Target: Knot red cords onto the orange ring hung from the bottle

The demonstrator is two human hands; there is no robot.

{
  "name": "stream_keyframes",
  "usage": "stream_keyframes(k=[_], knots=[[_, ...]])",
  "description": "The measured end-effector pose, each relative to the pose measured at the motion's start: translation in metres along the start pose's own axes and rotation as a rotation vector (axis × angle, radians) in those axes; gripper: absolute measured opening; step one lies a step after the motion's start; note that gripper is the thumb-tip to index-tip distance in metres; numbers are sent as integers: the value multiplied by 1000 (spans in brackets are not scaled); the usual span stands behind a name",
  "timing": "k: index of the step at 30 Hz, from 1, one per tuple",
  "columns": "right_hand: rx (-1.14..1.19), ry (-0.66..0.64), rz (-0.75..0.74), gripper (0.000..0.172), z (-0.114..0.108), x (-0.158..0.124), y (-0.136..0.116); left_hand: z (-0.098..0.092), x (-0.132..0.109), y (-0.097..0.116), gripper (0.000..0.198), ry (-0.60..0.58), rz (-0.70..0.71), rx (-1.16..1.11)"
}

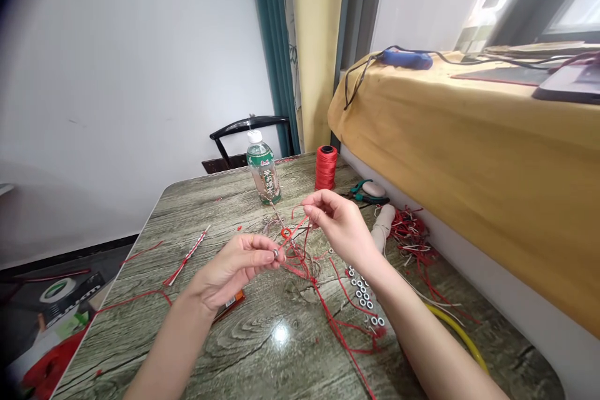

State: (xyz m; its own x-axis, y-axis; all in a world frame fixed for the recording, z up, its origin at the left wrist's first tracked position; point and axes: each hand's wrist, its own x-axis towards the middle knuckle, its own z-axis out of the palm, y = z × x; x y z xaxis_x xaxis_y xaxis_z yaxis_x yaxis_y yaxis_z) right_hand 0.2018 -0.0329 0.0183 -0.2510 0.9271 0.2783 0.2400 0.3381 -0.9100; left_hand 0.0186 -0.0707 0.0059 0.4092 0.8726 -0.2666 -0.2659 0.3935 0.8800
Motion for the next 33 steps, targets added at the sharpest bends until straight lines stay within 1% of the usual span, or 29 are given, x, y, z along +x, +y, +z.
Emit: stream_keyframes(k=[5,8,9,10,11,12,14,15,16,17,18,20,22,26,30,33], knots=[[-376,179,-52,16,-13,4,10,-3,-2,3,7,20,-8,43],[-646,268,-30,15,-18,2,8,-3,-3,5,8,41,-2,47],[-700,279,-26,16,-18,0,5,-3,-3,5,8,49,-2,52],[-708,258,-31,19,-17,-3,1,-2,-4,6,8,55,-1,59],[-671,201,-42,23,-15,-6,-5,-1,-5,7,8,60,-1,67],[-584,92,-65,27,-12,-9,-12,0,-6,7,9,63,3,76],[-373,-220,-76,33,-5,-17,-26,2,-7,8,9,61,19,90],[-300,-346,-83,33,-2,-20,-32,3,-8,9,8,51,27,96],[-266,-413,-93,31,1,-22,-37,4,-10,10,7,39,34,99],[-258,-439,-102,28,3,-24,-40,5,-11,11,7,26,40,100],[-266,-437,-109,23,4,-25,-43,5,-12,11,6,15,43,97],[-302,-390,-114,16,3,-25,-44,6,-14,13,6,5,44,83],[-323,-346,-119,12,1,-24,-43,6,-14,13,6,9,49,59],[-255,-251,-113,15,-3,-24,-46,5,-13,13,7,28,75,-2],[-167,-114,-67,16,-5,-27,-51,7,-14,12,7,55,99,-100],[-113,-98,-48,15,-4,-29,-54,12,-16,13,5,54,120,-163]])
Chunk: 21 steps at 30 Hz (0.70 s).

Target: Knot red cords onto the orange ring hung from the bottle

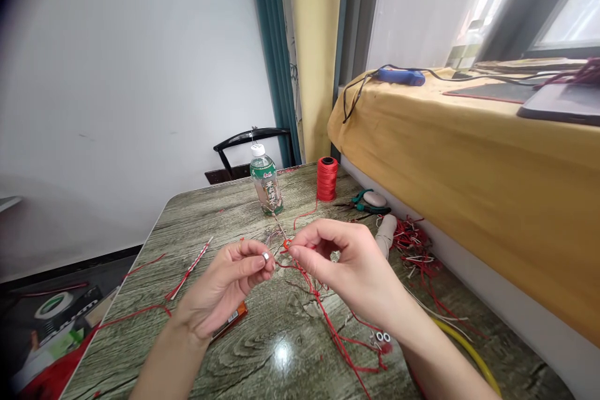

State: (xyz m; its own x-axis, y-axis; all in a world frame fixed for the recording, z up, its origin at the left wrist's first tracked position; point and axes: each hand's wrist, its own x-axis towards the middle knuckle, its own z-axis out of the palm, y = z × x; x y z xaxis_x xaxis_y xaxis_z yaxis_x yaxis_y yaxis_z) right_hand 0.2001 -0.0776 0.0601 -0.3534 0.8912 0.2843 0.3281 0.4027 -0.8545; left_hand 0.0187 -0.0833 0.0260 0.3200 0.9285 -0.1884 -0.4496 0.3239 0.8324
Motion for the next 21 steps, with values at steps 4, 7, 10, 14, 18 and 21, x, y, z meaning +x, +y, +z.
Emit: stream_keyframes(k=[4,7,10,14,18,21], knots=[[30,-28,-25,13,4,-1,-1,5,-1,-2,4,-6,14,-22],[33,-36,-32,14,6,-1,-1,7,-2,-4,5,-14,10,-33],[71,-57,-10,13,6,1,-1,9,-2,-6,6,-19,6,-62],[170,-100,36,12,7,1,0,12,-2,-6,8,-12,3,-99],[252,-136,74,10,8,-1,0,16,-4,-4,10,-4,9,-127],[265,-138,80,11,9,-1,0,17,-5,-3,8,17,13,-126]])
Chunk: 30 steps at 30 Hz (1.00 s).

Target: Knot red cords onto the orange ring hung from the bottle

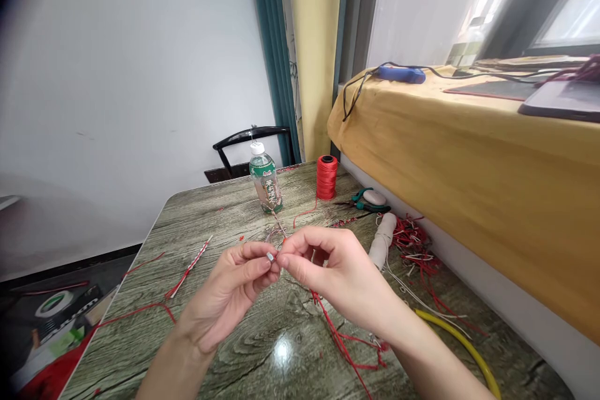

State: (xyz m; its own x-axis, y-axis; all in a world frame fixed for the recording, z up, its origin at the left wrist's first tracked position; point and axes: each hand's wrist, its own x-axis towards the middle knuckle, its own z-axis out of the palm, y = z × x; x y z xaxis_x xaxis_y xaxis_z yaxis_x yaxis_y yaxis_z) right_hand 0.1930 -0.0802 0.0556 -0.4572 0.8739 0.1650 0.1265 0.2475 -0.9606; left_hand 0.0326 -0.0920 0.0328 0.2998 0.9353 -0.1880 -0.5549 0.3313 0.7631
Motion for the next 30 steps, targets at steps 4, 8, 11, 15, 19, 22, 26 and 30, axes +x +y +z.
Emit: stream_keyframes(k=[4,8,11,15,19,22,26,30], knots=[[-33,17,-4,13,1,2,0,-1,-1,-1,11,44,-10,18],[-222,45,-65,15,2,4,2,0,-1,-1,14,81,-16,58],[-403,94,-122,13,3,4,5,2,-2,-2,16,80,-2,106],[-581,136,-162,9,4,4,10,2,-1,-4,19,75,19,160],[-687,135,-149,8,4,7,14,-1,3,-7,19,124,16,190],[-670,103,-130,9,3,9,17,-4,7,-10,17,177,21,190],[-581,57,-135,10,2,11,20,-6,11,-13,16,241,73,202],[-574,6,-170,13,2,13,23,-3,10,-12,15,273,122,319]])
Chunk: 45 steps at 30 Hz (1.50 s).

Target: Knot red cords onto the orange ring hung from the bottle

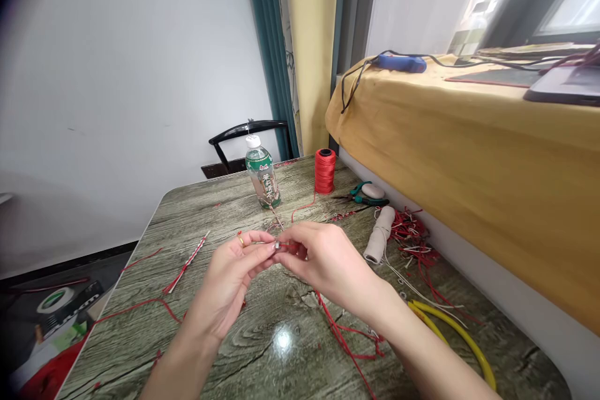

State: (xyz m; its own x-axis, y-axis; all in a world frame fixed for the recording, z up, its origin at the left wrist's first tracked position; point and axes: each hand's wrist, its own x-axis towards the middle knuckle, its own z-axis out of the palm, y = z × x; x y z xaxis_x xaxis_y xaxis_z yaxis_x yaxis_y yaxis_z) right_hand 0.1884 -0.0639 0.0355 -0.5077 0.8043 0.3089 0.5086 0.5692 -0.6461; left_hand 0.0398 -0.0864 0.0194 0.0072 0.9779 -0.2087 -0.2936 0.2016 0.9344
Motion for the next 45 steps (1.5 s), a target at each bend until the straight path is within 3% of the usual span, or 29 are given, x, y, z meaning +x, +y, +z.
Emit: stream_keyframes(k=[4,9,15,20,24,27,30,34,40,45], knots=[[38,-31,-4,13,-2,0,-1,-1,-4,6,9,6,71,173],[264,-2,131,18,-6,0,2,-12,-6,16,5,-8,94,347],[648,71,299,21,-15,4,12,-18,-11,27,4,-169,9,522],[1042,-80,326,17,-15,4,11,-12,-15,23,6,-265,20,558],[1131,-133,342,16,-11,4,9,-10,-12,20,7,-256,20,517],[997,-75,324,17,-8,4,8,-12,-10,22,14,-177,6,451],[625,82,232,18,-4,3,5,-15,-9,25,25,-115,27,260],[123,245,11,16,3,-2,-3,-18,-10,25,33,-132,22,-74],[-78,220,-130,18,13,-5,-9,-11,-15,26,51,-283,-83,-341],[-254,234,-186,18,21,-6,-3,-4,-22,29,67,-337,-72,-309]])
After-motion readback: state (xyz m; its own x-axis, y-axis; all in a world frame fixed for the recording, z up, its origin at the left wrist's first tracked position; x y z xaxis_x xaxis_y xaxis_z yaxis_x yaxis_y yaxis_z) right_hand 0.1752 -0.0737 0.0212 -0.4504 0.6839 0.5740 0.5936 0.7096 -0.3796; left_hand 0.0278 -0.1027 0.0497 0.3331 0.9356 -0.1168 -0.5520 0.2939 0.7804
